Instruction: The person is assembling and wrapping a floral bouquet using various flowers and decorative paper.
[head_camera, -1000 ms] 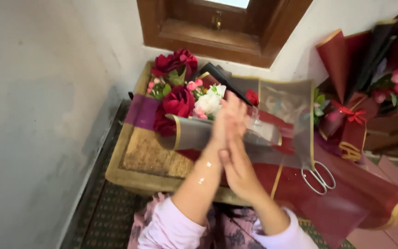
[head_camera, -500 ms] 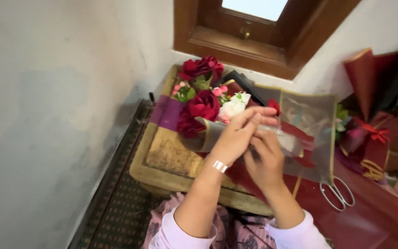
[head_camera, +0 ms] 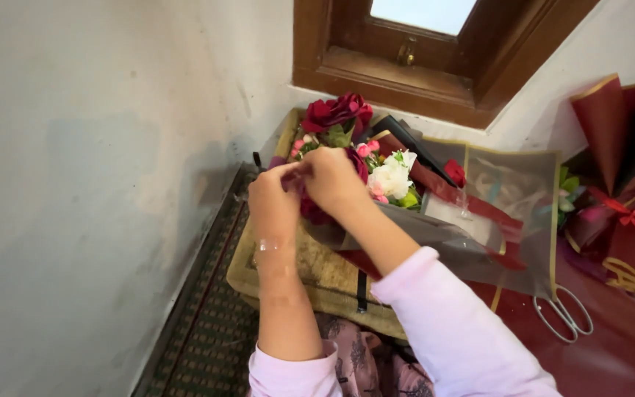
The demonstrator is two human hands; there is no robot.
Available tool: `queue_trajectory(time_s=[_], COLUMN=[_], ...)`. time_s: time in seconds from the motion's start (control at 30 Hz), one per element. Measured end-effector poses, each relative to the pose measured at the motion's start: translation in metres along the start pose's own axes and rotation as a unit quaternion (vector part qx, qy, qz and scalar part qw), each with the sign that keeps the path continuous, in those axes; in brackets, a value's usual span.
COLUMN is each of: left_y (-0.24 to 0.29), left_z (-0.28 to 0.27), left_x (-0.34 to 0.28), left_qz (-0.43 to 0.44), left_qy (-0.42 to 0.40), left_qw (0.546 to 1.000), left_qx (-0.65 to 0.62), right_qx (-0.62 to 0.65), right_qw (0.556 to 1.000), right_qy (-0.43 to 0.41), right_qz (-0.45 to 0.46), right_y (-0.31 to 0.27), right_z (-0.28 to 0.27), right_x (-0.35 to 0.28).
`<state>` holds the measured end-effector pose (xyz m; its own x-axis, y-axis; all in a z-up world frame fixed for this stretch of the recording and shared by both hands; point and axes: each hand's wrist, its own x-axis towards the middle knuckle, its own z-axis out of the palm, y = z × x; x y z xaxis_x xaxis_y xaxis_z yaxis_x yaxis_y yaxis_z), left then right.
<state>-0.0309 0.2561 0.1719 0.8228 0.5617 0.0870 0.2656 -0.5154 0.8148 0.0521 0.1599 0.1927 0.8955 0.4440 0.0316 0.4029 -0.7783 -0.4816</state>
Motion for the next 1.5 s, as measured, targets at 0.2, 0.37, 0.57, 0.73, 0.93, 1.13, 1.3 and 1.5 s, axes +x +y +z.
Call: queue_trajectory(time_s=[0.2, 0.37, 0.57, 0.73, 0.93, 1.13, 1.3, 1.5], left_y=[-0.02, -0.034, -0.017, 0.034, 0.062, 0.016, 0.112, 0.113], left_z=[0.012, 0.03, 0.021, 0.022, 0.003, 0.04, -0.007, 0.046], left_x=[0.009, 0.016, 0.009, -0.001, -0.014, 0.0, -0.076, -0.101], left_qz=[-0.078, -0.086, 0.003, -0.033, -0.032, -0.007, 0.228, 0.307], left_qy=[-0.015, -0.015, 0.034, -0.006, -0.151, -0.062, 0.129, 0.035], left_qw=[0.997, 0.994, 0.999, 0.954, 0.895, 0.991, 0.965, 0.931], left_qx=[0.021, 0.072, 0.036, -0.299, -0.419, -0.116, 0.027, 0.194], right_qx=[-0.018, -0.002, 0.067, 0.21, 0.497, 0.532, 0.707, 0.625], right_qw=[0.996, 0.994, 0.994, 0.972, 0.838, 0.838, 0.706, 0.77], right_qy=[-0.088, -0.106, -0.07, -0.07, -0.09, -0.016, 0.034, 0.128], right_qz=[0.025, 0.039, 0.058, 0.079, 0.206, 0.121, -0.027, 0.026], right_y=[-0.021, -0.005, -0.013, -0.034, -0.061, -0.045, 0.022, 0.133], right_z=[0.014, 0.03, 0.014, -0.007, -0.03, -0.044, -0.101, -0.169], right_x=[0.0, 0.008, -0.008, -0.023, -0.046, -0.06, -0.068, -0.091])
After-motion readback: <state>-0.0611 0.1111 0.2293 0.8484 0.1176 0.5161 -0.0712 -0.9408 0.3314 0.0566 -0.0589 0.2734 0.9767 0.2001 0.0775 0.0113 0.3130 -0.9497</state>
